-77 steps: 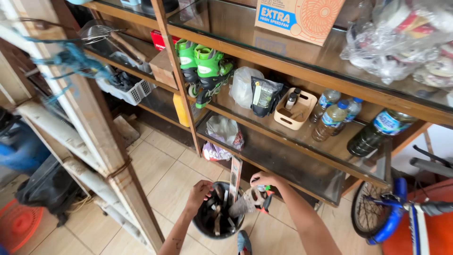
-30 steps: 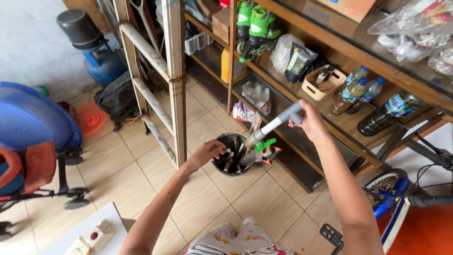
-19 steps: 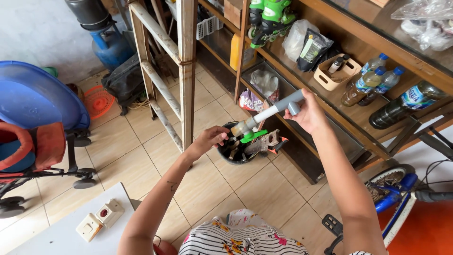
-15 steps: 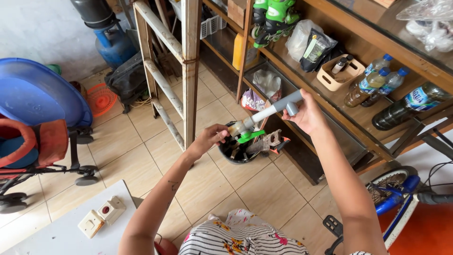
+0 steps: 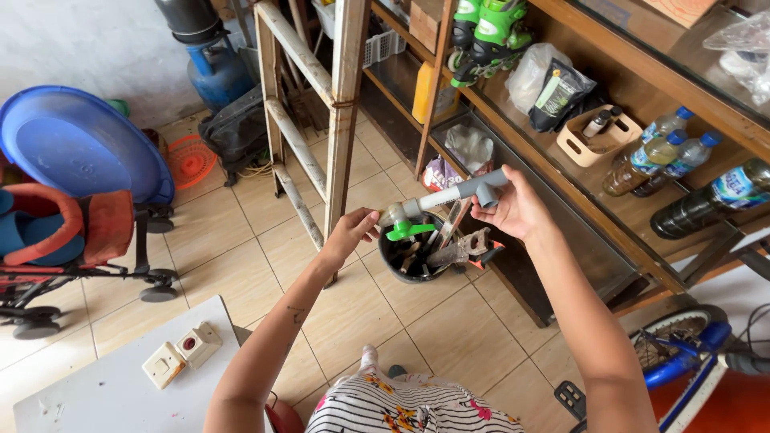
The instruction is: Moving and organizing various tools and objects in a storage or garage area, including shifting a ladder and placing items into a bucket.
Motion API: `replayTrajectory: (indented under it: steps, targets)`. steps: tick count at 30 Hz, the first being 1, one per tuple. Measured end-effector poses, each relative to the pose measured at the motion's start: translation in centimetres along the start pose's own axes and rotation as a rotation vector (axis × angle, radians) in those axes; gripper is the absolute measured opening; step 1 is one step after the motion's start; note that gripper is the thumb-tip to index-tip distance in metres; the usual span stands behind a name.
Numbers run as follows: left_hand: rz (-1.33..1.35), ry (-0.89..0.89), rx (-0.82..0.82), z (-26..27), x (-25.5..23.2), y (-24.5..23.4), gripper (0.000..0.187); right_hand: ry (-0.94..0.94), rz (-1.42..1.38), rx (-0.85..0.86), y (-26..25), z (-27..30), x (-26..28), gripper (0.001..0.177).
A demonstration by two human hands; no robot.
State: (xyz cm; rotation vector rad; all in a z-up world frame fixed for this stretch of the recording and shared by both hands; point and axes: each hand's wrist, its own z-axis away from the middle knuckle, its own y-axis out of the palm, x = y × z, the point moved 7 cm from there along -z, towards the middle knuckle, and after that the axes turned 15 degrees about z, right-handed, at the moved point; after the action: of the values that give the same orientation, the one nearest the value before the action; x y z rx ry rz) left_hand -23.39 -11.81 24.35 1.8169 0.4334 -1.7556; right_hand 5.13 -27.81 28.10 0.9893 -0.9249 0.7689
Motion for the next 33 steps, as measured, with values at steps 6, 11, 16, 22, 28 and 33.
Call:
replayTrajectory:
  steps: [6, 11, 16, 22, 28, 33]
  targets:
    - [0.039, -0.046, -0.039, 1.8, 0.8, -1.5, 0.052, 0.05, -0.01, 0.054, 1.8, -1.8, -0.5, 0.056]
    - [0.096, -0.029, -0.128, 3.5, 2.8, -4.6, 0.051, 0.111, 0.027, 0.17, 4.2, -4.2, -1.4, 0.059]
    - [0.16, -0.056, -0.267, 7.3, 4.3, -8.7, 0.049, 0.178, 0.026, 0.298, 8.6, -6.4, -1.8, 0.058]
    - [0.158, -0.006, -0.484, 14.7, 5.7, -14.5, 0.044, 0.255, 0.163, 0.497, 16.1, -8.7, -3.0, 0.059]
    - [0.239, 0.058, -0.742, 25.0, 7.8, -19.8, 0.038, 0.192, 0.513, 0.771, 26.4, -10.3, -7.2, 0.054]
    - [0.315, 0.054, -0.966, 33.7, 9.9, -22.5, 0.034, 0.152, 0.772, 1.022, 35.3, -11.3, -13.2, 0.048]
